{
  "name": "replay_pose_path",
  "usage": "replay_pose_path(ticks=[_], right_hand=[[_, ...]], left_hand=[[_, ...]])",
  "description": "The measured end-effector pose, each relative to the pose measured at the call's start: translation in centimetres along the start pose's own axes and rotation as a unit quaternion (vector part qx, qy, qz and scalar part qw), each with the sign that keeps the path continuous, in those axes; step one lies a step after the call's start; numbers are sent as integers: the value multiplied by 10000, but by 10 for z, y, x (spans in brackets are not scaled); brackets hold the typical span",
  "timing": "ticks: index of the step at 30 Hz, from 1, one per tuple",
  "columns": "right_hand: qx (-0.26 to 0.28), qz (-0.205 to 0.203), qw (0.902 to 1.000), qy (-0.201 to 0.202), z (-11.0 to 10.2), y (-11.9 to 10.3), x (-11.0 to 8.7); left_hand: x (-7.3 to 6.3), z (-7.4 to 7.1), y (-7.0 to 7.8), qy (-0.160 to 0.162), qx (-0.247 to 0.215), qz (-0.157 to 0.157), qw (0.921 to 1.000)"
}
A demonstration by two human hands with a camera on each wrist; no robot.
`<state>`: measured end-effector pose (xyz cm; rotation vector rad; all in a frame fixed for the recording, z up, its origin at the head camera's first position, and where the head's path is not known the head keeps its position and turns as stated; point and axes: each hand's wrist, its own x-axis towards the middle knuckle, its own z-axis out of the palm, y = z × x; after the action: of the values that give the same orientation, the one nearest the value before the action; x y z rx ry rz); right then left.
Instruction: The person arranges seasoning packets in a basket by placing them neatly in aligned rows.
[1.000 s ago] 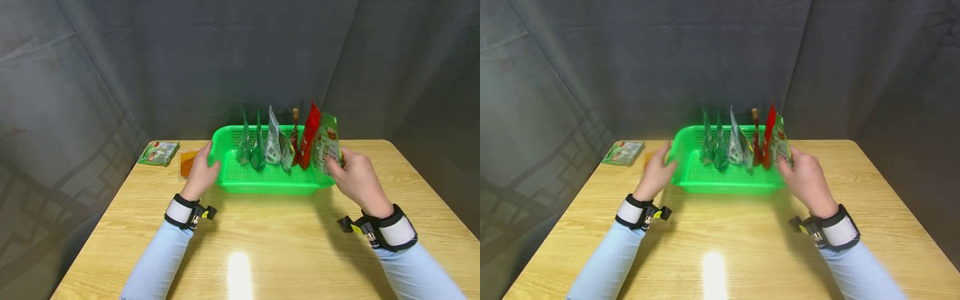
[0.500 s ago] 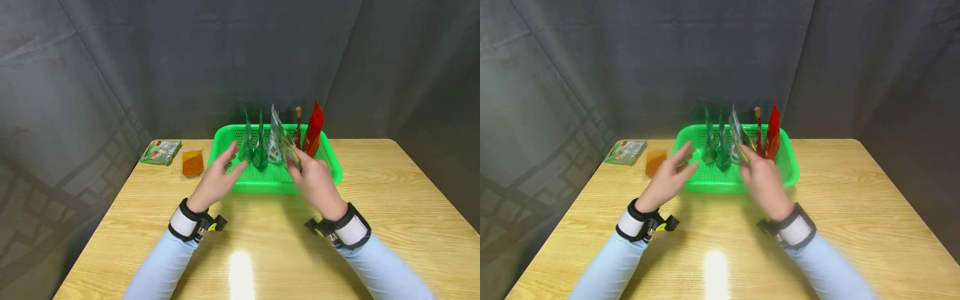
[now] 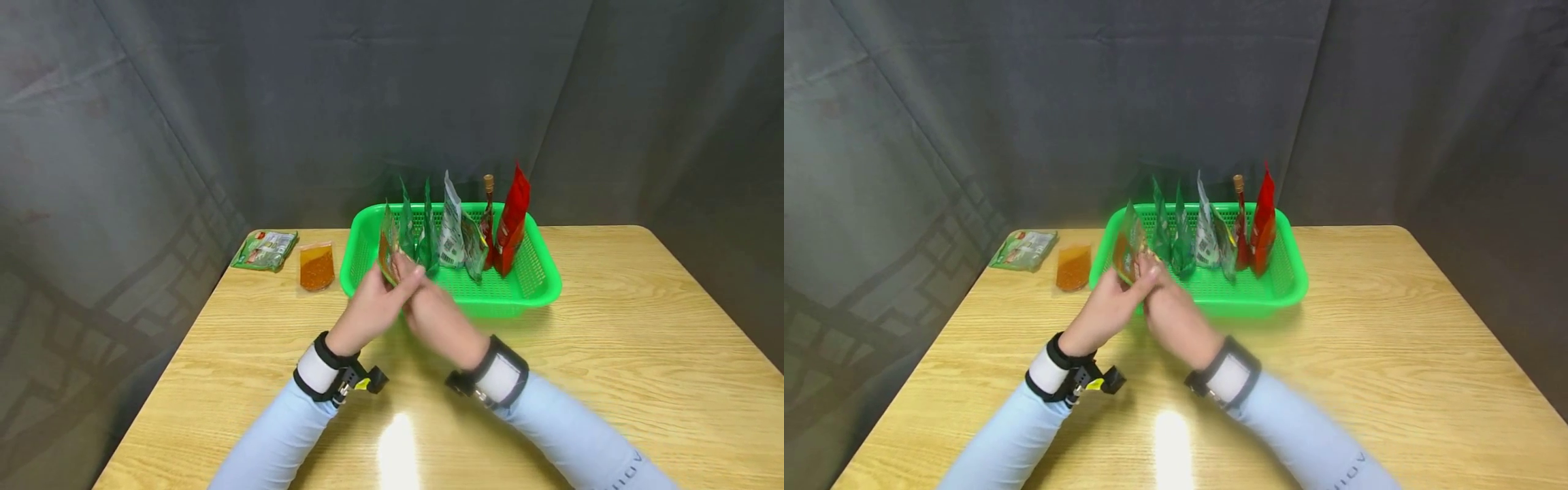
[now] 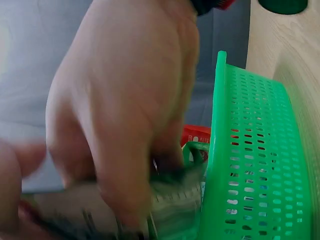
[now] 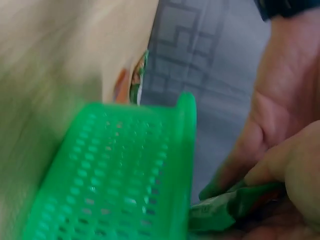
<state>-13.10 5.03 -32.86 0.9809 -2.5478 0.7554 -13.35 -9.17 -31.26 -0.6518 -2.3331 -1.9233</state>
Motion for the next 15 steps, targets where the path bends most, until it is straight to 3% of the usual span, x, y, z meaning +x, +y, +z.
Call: replay_pose_path(ticks=[6,9,15], right_hand=[[150,1,9998,-142,11,-3,4],[210,-3,9997,-158,13,-2,5],[769,496,9939,-615,4,4,0]], left_hand=[[1,-2,-4,571,-363,-165,9976],[3,-2,-6,662,-599,-310,9955],[6,-10,-12,677,-785,-348,9940]])
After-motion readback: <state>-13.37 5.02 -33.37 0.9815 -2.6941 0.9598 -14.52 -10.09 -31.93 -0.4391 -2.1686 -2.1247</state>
